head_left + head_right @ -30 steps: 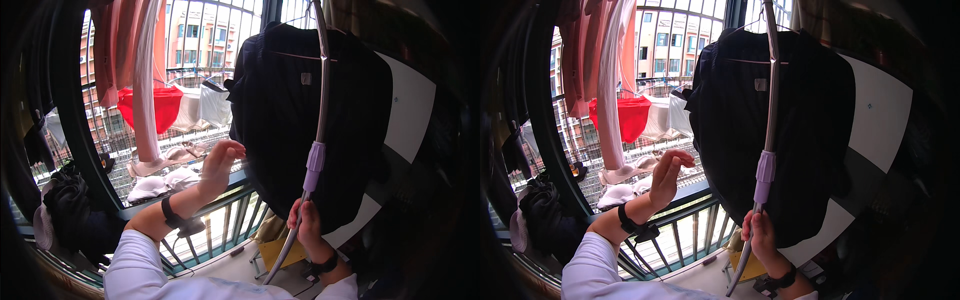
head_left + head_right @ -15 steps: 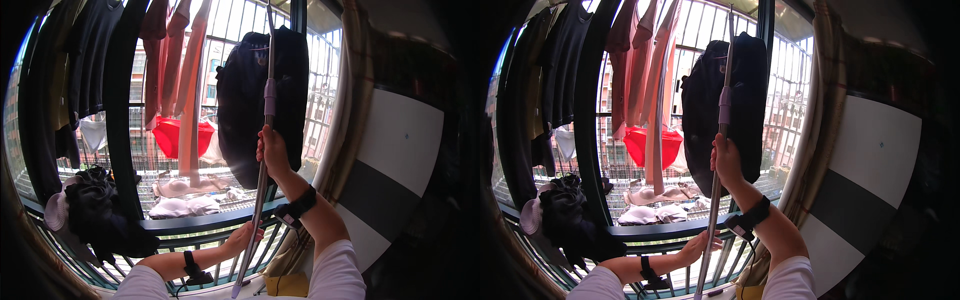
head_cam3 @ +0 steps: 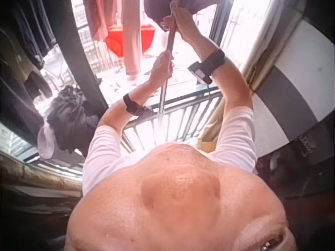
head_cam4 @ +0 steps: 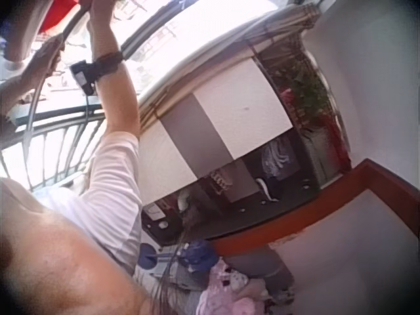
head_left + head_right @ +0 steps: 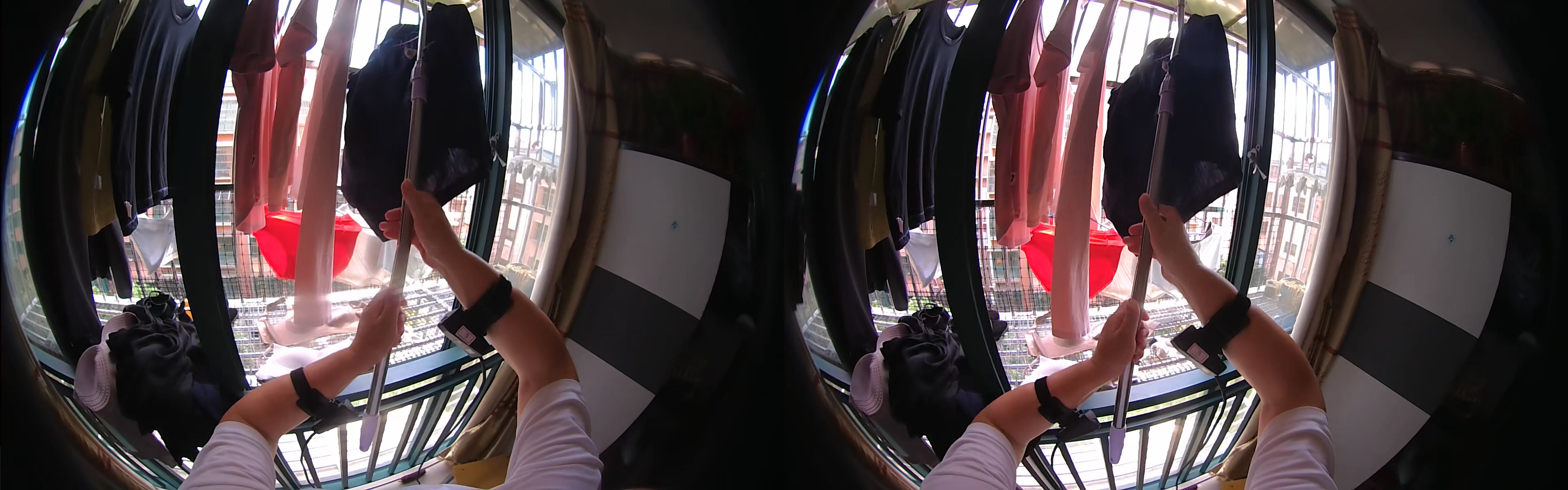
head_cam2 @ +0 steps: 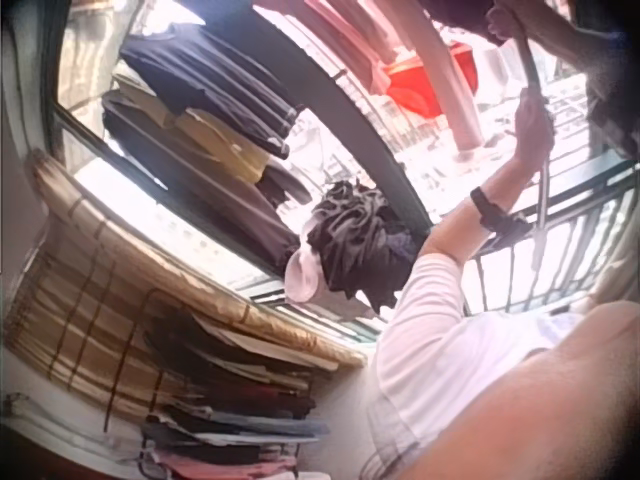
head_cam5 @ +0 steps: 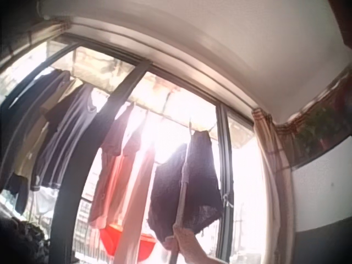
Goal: The person carries a bundle of clothes to a balcony, places individual items on hangers, and uses a reacher pole to hang them on an elevated rack.
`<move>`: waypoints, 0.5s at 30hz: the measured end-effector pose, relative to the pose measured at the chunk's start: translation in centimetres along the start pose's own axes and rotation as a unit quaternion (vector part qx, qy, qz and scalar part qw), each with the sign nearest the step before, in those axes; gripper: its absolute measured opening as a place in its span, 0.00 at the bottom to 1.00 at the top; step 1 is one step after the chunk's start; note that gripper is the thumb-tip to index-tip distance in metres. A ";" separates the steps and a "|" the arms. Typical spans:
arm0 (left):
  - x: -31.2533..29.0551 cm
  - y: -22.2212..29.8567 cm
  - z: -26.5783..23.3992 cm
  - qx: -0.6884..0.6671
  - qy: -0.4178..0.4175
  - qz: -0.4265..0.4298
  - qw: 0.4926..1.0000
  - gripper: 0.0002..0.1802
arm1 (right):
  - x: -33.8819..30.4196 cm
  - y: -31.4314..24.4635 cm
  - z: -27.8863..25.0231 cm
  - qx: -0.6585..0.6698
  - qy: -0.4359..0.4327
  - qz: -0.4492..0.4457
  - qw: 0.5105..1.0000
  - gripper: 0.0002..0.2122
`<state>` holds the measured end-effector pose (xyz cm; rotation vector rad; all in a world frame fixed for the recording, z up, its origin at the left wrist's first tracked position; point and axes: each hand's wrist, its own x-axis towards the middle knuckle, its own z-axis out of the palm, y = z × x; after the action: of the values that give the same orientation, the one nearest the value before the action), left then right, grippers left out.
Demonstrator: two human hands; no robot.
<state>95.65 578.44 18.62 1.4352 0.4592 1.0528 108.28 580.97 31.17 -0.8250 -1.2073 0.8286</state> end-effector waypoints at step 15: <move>2.6 -4.4 5.4 0.018 -0.024 0.005 1.000 0.23 | 9.3 1.1 -6.4 -0.029 0.016 -0.157 0.987 0.14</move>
<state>102.70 578.24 16.18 1.4917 0.4396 1.0202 115.96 589.04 33.29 -0.6692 -1.2969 0.5238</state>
